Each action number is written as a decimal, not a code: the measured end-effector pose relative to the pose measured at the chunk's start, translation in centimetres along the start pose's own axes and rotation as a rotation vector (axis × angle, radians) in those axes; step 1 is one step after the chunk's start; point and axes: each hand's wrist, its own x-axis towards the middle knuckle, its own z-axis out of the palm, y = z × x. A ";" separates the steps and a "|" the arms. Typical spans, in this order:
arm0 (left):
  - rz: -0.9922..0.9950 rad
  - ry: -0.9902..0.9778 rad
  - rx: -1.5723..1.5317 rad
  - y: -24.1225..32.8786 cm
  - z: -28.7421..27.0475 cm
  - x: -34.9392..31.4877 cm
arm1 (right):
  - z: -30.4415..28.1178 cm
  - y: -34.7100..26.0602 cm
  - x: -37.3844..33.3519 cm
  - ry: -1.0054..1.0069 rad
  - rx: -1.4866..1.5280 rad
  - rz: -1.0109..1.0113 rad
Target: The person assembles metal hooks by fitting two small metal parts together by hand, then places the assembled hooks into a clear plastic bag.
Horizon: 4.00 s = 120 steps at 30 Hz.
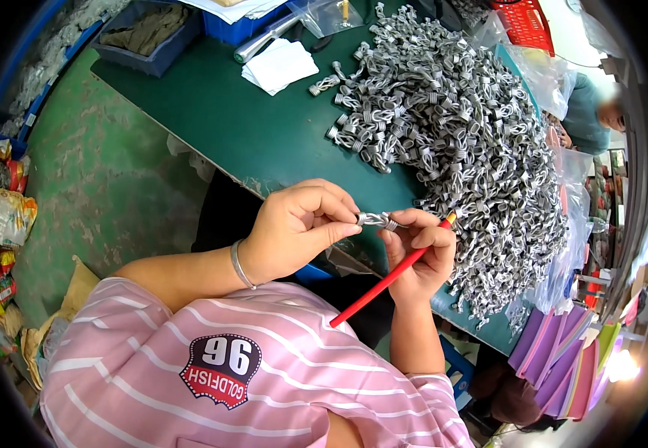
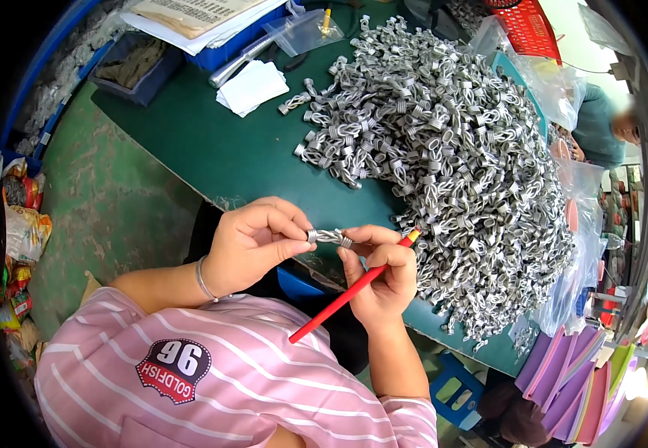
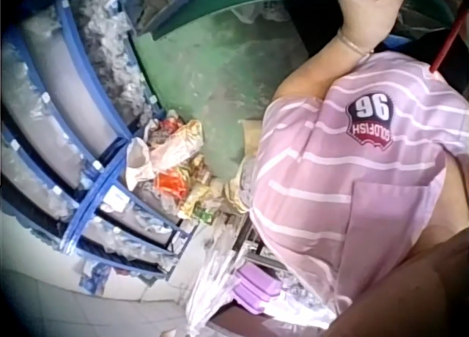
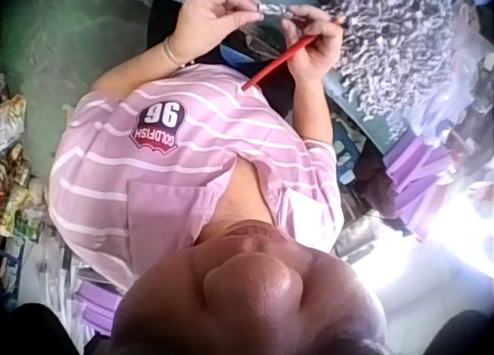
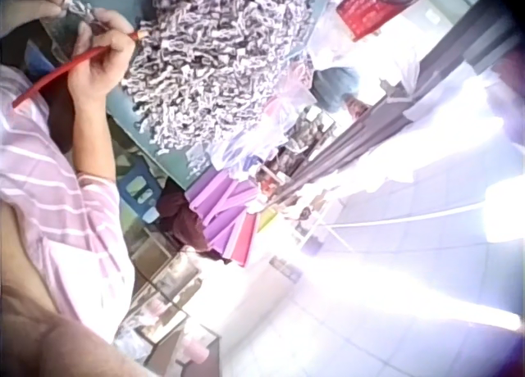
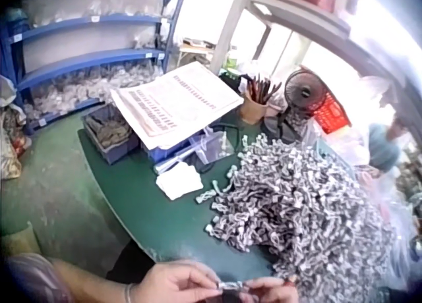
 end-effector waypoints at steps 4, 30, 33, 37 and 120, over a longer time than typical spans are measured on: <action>-0.120 0.080 -0.100 0.7 0.9 0.1 | -0.1 0.4 -0.1 0.008 0.048 0.049; -0.014 -0.180 0.892 0.3 -0.1 2.4 | 0.5 2.1 -0.3 0.066 -0.287 0.149; -0.037 -0.163 0.864 0.3 -0.2 2.4 | 0.5 1.4 -0.2 0.217 -0.056 0.305; -0.075 -0.120 0.762 0.5 -0.2 2.1 | 0.0 2.3 -0.2 0.136 -0.330 0.189; 0.197 0.054 0.890 3.8 0.0 4.5 | -32.3 -25.5 45.3 0.996 -1.548 -0.107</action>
